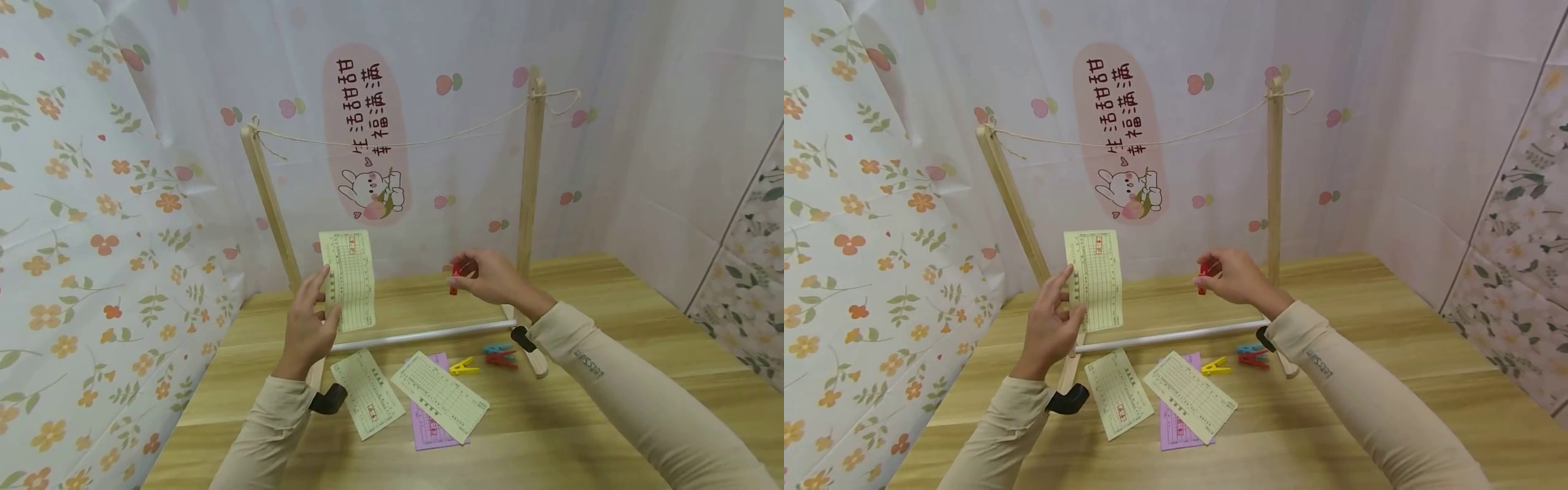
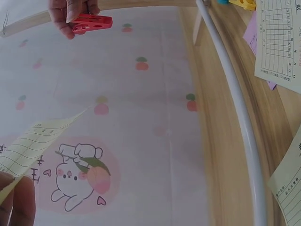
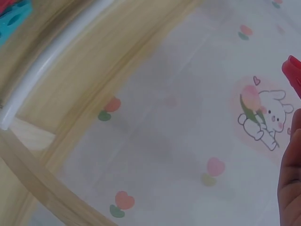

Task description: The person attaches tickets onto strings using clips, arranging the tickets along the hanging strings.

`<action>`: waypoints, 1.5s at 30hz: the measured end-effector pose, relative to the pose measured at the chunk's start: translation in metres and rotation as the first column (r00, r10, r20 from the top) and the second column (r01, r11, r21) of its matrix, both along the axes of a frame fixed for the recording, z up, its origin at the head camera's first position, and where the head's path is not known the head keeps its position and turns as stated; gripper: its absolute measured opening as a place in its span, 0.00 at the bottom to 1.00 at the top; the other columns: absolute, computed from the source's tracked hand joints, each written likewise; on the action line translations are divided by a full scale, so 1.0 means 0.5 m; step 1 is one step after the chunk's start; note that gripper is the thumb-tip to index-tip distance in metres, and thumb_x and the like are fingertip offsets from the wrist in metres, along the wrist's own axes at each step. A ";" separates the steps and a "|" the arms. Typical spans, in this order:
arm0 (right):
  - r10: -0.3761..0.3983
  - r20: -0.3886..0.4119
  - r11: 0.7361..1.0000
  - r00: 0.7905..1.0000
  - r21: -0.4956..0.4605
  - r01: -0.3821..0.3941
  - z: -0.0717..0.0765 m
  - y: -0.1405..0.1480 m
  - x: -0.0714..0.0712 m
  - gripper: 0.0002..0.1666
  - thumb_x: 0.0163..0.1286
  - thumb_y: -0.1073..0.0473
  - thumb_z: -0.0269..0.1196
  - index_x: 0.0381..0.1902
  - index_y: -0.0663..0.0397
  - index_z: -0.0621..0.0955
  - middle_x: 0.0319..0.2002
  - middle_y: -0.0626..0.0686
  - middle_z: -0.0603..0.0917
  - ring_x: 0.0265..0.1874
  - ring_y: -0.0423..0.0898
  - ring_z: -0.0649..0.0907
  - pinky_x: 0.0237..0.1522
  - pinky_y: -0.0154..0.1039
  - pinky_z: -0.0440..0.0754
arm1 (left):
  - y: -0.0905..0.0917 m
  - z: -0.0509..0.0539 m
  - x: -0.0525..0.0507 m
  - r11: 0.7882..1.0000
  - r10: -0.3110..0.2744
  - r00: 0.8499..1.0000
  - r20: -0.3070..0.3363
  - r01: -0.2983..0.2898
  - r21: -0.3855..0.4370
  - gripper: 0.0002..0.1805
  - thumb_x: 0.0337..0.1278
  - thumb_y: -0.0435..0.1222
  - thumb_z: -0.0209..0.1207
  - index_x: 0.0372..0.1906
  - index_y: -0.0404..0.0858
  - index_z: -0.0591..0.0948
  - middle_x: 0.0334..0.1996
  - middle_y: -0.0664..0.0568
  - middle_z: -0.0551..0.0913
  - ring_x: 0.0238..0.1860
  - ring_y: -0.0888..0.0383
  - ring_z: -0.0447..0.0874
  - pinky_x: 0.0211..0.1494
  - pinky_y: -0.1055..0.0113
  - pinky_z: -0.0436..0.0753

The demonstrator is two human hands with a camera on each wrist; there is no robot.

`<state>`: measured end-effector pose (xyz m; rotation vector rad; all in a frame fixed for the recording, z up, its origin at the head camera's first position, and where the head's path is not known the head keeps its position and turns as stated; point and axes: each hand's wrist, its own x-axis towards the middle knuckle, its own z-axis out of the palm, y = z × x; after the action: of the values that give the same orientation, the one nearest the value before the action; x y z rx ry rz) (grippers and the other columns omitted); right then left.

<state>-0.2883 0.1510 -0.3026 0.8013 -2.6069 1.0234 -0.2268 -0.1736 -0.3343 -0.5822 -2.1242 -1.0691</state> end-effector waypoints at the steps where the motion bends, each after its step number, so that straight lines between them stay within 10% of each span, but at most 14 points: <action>1: -0.003 0.002 1.000 1.000 0.000 0.003 0.002 -0.001 -0.001 0.18 0.62 0.60 0.69 0.46 0.66 0.81 0.37 0.56 0.85 0.35 0.50 0.85 0.35 0.44 0.83 | 0.000 0.001 -0.001 1.000 0.000 1.000 0.001 0.000 0.002 0.37 0.49 0.17 0.59 0.69 0.31 0.67 0.61 0.35 0.70 0.41 0.47 0.76 0.31 0.60 0.85; 26: -0.008 -0.007 0.999 1.000 -0.036 0.008 0.058 -0.029 -0.016 0.19 0.63 0.59 0.68 0.48 0.67 0.80 0.36 0.56 0.84 0.34 0.49 0.82 0.37 0.42 0.79 | 0.001 0.026 -0.018 1.000 -0.006 0.998 -0.065 0.007 0.022 0.36 0.48 0.17 0.61 0.67 0.33 0.69 0.61 0.37 0.70 0.40 0.49 0.75 0.24 0.78 0.74; 45: -0.023 0.003 0.997 1.000 -0.071 0.023 0.114 -0.035 -0.029 0.20 0.65 0.58 0.67 0.50 0.65 0.79 0.42 0.60 0.83 0.41 0.55 0.84 0.44 0.50 0.82 | 0.006 0.056 -0.024 0.996 -0.058 0.995 -0.081 0.063 0.065 0.27 0.52 0.18 0.58 0.61 0.28 0.74 0.56 0.37 0.76 0.39 0.45 0.80 0.38 0.59 0.85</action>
<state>-0.3029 0.1334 -0.2455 0.7518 -2.5596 1.1040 -0.2391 -0.1707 -0.3063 -0.6500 -2.0052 -1.1282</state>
